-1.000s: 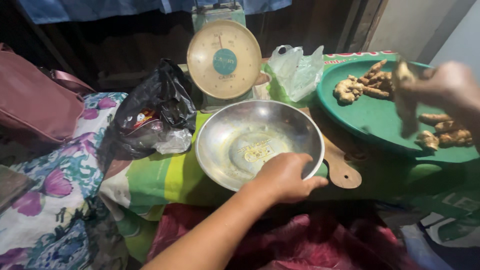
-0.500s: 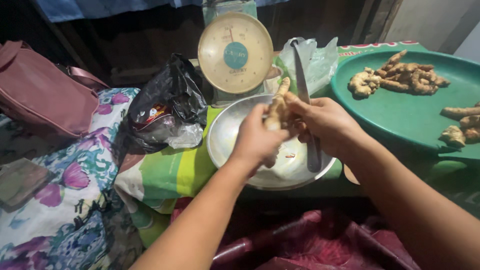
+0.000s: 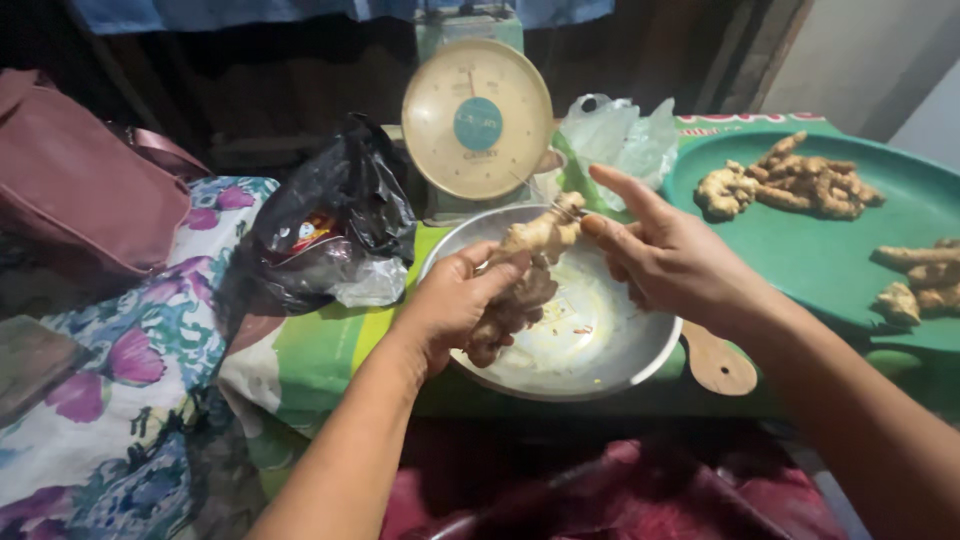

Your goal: The person peels ginger roots using a small knife over a metal bowl. The person holds each ginger piece and scrapes off the skin, collecting the peels in the bowl while the unpeeled ginger rests on a green tray nearby.

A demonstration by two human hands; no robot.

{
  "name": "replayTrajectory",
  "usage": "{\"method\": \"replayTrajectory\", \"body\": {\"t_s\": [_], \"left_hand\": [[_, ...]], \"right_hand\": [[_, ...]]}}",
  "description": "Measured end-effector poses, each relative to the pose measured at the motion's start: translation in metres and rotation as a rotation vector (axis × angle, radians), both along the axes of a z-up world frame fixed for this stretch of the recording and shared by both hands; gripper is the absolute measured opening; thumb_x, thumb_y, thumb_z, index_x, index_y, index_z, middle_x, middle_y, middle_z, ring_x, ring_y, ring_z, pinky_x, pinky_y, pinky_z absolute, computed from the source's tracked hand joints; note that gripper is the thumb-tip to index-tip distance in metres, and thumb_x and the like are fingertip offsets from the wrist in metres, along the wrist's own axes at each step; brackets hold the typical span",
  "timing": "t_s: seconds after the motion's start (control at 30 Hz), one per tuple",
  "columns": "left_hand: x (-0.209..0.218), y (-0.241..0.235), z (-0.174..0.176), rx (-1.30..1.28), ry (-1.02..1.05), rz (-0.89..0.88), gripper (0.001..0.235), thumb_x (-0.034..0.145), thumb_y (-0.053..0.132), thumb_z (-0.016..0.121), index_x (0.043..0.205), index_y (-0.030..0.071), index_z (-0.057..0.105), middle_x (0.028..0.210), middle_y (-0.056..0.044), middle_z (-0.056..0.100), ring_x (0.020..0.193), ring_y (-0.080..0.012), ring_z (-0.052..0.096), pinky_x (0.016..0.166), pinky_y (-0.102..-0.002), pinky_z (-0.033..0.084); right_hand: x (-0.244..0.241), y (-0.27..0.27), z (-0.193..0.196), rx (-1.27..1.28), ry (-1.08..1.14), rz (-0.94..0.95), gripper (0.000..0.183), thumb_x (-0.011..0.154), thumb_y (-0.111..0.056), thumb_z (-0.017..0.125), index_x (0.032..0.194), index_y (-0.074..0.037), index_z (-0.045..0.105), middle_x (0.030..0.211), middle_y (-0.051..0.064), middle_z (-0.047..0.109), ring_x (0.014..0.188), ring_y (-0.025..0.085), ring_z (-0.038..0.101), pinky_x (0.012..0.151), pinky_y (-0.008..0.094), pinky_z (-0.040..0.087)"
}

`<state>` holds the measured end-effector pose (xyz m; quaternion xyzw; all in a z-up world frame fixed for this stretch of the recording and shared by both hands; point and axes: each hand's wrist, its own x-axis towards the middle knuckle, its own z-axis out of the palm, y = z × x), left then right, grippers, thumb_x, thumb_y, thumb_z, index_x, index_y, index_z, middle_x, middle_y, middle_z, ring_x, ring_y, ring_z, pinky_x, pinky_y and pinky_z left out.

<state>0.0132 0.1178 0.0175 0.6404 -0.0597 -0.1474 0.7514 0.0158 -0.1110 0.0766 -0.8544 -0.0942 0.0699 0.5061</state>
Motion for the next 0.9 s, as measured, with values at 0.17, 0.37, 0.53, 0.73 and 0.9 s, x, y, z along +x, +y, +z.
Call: {"method": "replayTrajectory", "body": {"t_s": [0.17, 0.37, 0.53, 0.73, 0.9], "left_hand": [[-0.006, 0.016, 0.010, 0.085, -0.027, -0.010, 0.037, 0.092, 0.035, 0.069, 0.120, 0.010, 0.066, 0.080, -0.003, 0.072, 0.054, -0.0094, 0.060, 0.046, -0.027, 0.049], [0.005, 0.036, 0.004, 0.057, -0.152, 0.046, 0.033, 0.091, 0.029, 0.072, 0.119, 0.011, 0.070, 0.081, 0.001, 0.072, 0.053, -0.0037, 0.055, 0.042, -0.022, 0.041], [0.024, 0.042, -0.011, 0.080, -0.236, 0.076, 0.033, 0.092, 0.024, 0.073, 0.120, 0.008, 0.070, 0.086, 0.000, 0.072, 0.062, -0.0048, 0.057, 0.050, -0.023, 0.044], [0.026, 0.046, -0.009, 0.416, -0.434, 0.182, 0.035, 0.086, 0.031, 0.076, 0.110, 0.006, 0.073, 0.089, -0.006, 0.077, 0.077, -0.0124, 0.070, 0.072, -0.031, 0.057], [0.004, 0.040, 0.008, 0.654, -0.493, 0.257, 0.036, 0.083, 0.039, 0.076, 0.109, 0.014, 0.073, 0.095, -0.013, 0.076, 0.087, -0.0276, 0.075, 0.076, -0.039, 0.058]], "right_hand": [[0.004, 0.036, 0.018, -0.202, 0.016, -0.046, 0.061, 0.096, -0.049, 0.056, 0.155, -0.039, 0.041, 0.066, 0.002, 0.050, 0.052, 0.013, 0.048, 0.046, 0.032, 0.044], [0.013, 0.061, 0.022, -0.161, 0.137, -0.045, 0.053, 0.097, -0.049, 0.056, 0.149, -0.041, 0.047, 0.064, 0.002, 0.048, 0.049, 0.012, 0.040, 0.045, 0.031, 0.034], [0.027, 0.074, 0.015, -0.160, 0.112, -0.080, 0.041, 0.098, -0.047, 0.058, 0.134, -0.029, 0.059, 0.065, 0.004, 0.048, 0.049, 0.012, 0.040, 0.044, 0.030, 0.032], [0.039, 0.085, 0.001, -0.087, 0.071, -0.105, 0.039, 0.097, -0.047, 0.060, 0.122, -0.018, 0.062, 0.071, 0.005, 0.054, 0.048, 0.012, 0.043, 0.042, 0.031, 0.034], [0.036, 0.085, -0.005, 0.002, 0.132, -0.128, 0.041, 0.094, -0.050, 0.061, 0.115, -0.014, 0.062, 0.075, 0.004, 0.056, 0.045, 0.013, 0.040, 0.041, 0.031, 0.030]]}}
